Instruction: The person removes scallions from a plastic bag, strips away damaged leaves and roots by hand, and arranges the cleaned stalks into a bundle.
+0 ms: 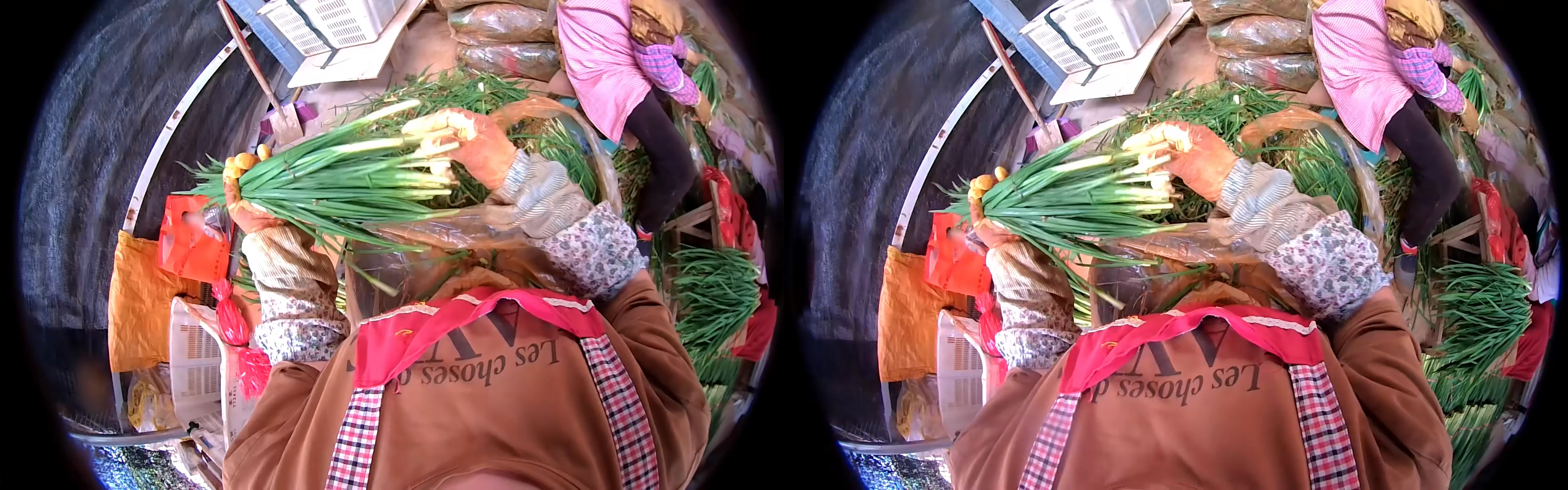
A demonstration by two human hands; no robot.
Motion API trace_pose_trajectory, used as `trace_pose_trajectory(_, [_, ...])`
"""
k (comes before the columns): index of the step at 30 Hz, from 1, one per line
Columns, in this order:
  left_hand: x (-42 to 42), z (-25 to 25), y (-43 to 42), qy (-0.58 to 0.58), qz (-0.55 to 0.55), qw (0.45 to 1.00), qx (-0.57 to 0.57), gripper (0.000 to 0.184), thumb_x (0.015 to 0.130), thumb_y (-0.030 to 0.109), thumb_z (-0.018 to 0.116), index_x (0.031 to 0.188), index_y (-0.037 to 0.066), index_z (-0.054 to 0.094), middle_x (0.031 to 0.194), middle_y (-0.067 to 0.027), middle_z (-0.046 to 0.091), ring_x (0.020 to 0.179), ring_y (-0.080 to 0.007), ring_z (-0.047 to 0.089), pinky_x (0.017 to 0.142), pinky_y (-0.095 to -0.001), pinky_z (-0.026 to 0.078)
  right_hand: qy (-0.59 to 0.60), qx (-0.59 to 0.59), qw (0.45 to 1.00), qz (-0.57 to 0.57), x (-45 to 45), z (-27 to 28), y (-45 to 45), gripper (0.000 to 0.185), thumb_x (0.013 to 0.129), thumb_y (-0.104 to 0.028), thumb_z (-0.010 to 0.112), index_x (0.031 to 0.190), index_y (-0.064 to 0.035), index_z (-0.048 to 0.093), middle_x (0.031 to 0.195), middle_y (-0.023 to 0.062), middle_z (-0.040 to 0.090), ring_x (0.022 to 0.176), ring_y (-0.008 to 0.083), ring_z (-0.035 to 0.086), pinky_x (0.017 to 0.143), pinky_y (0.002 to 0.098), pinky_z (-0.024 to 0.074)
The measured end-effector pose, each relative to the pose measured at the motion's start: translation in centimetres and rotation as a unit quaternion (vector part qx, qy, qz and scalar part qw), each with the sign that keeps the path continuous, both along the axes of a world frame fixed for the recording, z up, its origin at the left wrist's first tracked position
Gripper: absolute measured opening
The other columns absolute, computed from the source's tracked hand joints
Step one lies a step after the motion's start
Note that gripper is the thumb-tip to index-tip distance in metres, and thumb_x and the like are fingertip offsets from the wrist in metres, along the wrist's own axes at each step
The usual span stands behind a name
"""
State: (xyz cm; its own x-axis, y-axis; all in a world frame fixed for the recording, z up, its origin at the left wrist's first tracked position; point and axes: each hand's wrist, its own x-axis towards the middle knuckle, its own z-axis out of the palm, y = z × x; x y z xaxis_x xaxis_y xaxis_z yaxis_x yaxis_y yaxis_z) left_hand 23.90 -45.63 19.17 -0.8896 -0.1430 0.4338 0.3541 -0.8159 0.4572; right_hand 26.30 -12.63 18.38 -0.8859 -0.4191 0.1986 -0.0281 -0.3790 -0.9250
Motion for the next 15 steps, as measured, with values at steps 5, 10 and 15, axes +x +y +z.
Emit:
trace_pose_trajectory(5, [-0.8,-0.7,-1.4,0.098,-0.008,0.995,-0.023,0.025,0.084,0.028,0.05,0.103,0.011,0.052,0.091,-0.0039,0.056,0.091,-0.0296,0.052,0.085,-0.0456,0.042,0.021,0.01,1.0,0.016,2.2,1.9,0.3,0.029,0.079,0.001,0.054,0.108,-0.0004,0.054,0.097,0.005,0.059,0.085,0.0092,0.055,0.074,0.0231,0.0463])
trace_pose_trajectory(10, [0.2,0.5,-0.5,0.004,0.077,0.997,-0.022,0.021,0.083,0.02,0.049,0.1,0.007,0.05,0.087,-0.0011,0.051,0.087,-0.0194,0.051,0.09,-0.0439,0.04,0.102,0.14,0.985,0.022,2.0,1.7,-0.1,0.031,0.08,-0.005,0.054,0.111,-0.001,0.056,0.098,0.0048,0.062,0.084,0.0092,0.058,0.071,0.0226,0.047])
trace_pose_trajectory(15, [0.1,1.3,0.1,0.112,-0.072,0.991,0.002,0.021,0.083,0.023,0.05,0.097,0.008,0.053,0.087,-0.0023,0.053,0.088,-0.0198,0.052,0.091,-0.0429,0.041,0.377,0.373,0.82,-0.214,1.9,0.6,-1.3,0.016,0.08,-0.018,0.053,0.094,-0.013,0.058,0.081,0.0044,0.062,0.071,0.0214,0.06,0.067,0.0295,0.0486])
